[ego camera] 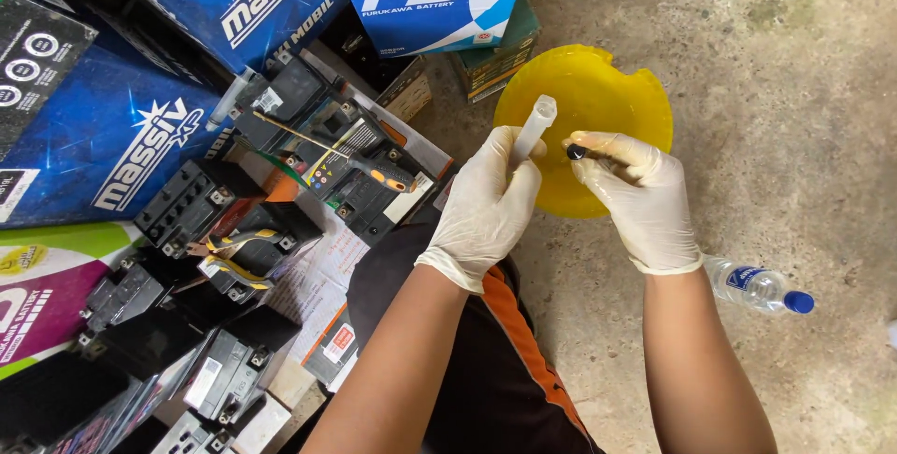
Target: Filling lead-acid battery cells with liquid using a syringe.
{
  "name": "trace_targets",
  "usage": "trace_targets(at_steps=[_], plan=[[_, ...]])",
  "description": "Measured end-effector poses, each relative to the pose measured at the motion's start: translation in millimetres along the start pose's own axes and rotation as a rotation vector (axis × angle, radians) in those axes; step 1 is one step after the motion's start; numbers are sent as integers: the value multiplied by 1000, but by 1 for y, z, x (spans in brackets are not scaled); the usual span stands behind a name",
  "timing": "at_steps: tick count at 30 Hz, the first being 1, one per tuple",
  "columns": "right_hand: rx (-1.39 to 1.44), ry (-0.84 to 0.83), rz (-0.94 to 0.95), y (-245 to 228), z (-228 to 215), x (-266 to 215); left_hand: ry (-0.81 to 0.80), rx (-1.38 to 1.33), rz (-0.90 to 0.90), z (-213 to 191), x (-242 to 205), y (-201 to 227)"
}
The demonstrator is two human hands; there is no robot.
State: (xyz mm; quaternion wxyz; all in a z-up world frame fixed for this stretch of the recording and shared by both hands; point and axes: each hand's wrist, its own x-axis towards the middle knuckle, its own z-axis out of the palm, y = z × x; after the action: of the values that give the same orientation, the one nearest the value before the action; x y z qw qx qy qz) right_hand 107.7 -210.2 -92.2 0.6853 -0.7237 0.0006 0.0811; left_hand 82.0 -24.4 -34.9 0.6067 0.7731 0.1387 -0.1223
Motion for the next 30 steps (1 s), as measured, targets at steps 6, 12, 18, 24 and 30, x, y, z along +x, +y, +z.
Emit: trace_targets(at_steps=[6, 12, 18, 24, 30], plan=[[-94, -2, -122, -25, 12, -2, 34, 10, -1, 0, -4, 9], [-265, 28, -206, -8, 4, 2, 61, 25, -10, 0, -5, 12], [-359, 76, -361, -20, 11, 0, 141, -57, 136, 2, -11, 27], [-541, 65, -665, -95, 34, -12, 253, -298, 186, -5, -33, 44], [-804, -65, -915, -155, 75, -41, 235, -515, 364, -51, -62, 32]])
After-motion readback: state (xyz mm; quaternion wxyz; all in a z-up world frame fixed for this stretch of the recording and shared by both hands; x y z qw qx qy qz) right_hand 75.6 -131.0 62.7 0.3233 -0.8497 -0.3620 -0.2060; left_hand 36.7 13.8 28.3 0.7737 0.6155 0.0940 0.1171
